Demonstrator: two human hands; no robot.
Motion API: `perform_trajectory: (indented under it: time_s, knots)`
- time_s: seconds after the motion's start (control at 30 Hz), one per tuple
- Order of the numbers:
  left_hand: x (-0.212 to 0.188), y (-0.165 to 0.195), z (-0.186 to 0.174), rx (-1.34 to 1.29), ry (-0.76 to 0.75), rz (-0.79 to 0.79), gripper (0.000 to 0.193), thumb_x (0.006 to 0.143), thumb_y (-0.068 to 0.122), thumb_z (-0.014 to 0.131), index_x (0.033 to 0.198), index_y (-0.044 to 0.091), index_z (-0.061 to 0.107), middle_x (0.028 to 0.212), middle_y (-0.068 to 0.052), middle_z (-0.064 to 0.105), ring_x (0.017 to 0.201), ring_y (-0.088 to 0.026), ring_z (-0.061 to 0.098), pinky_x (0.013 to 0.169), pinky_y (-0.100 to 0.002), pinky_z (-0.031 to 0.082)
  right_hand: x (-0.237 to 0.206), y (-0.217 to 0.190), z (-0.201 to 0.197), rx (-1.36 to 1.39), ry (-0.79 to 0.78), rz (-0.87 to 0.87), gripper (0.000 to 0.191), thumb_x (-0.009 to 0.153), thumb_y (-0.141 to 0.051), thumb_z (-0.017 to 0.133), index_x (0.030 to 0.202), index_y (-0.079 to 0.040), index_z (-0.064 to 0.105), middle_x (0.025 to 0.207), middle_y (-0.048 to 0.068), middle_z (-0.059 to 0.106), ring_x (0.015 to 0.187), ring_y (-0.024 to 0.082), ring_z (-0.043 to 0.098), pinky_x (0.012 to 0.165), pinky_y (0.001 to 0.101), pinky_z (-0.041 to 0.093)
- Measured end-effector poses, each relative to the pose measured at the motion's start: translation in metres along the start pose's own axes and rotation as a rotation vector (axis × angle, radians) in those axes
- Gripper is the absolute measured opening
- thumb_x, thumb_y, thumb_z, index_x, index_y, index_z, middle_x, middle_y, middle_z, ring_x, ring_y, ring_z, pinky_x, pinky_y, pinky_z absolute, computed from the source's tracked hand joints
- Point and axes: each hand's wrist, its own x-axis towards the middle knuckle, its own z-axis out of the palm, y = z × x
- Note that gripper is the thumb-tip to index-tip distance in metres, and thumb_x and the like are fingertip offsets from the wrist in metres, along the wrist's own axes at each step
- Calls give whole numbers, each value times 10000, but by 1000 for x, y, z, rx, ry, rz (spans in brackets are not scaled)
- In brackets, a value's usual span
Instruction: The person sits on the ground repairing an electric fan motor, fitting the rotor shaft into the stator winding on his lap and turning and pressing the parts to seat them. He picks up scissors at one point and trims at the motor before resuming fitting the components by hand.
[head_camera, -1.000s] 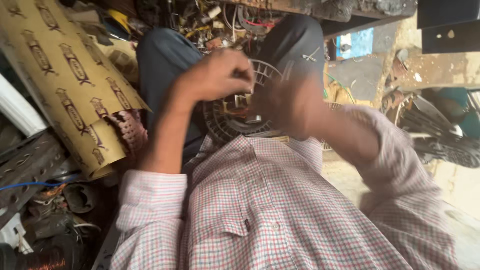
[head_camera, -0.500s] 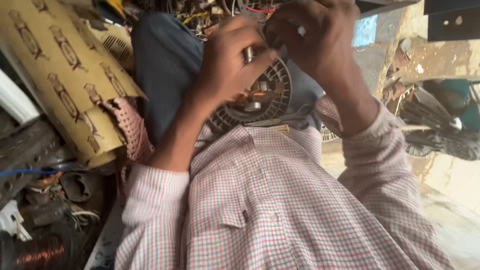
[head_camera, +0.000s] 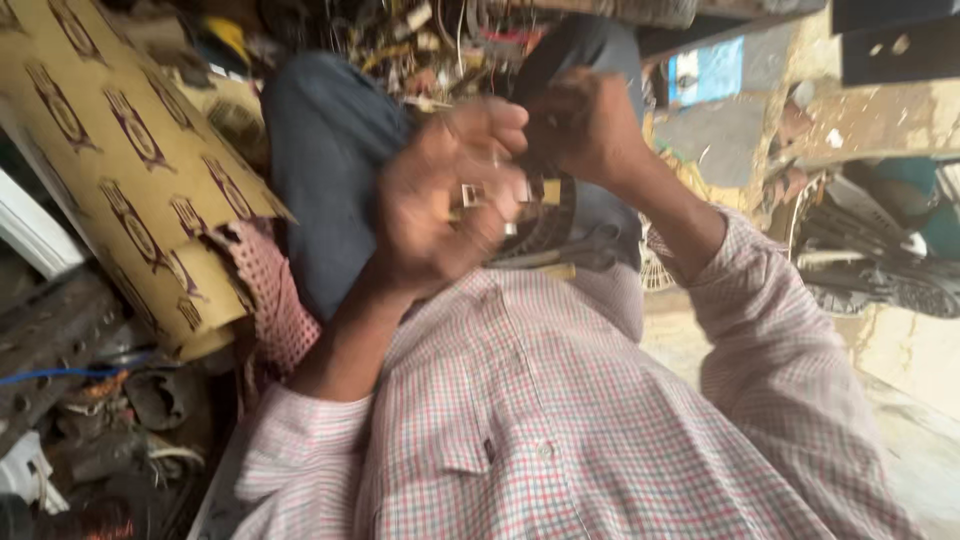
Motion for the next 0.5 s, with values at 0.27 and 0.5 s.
perform_trajectory:
  time_s: [0.27, 0.5]
  knots:
    - [85, 24, -28, 167, -589, -356, 137, 880, 229, 742, 917, 98, 758, 1042, -72, 711, 1008, -267, 711, 956, -464, 558, -13, -100, -26, -238, -329, -265, 207, 931, -197, 764, 784, -89, 666, 627, 45, 557, 506, 207, 564, 467, 412, 439]
    - [-7, 32, -9, 707, -184, 378, 85, 828, 131, 719, 830, 49, 745, 1266, -131, 652, 1124, -447, 681, 979, -656, 456, -30, -23, -12, 32, -14, 51, 53, 919, -113, 827, 930, -106, 775, 811, 71, 695, 671, 228, 649, 582, 370, 491]
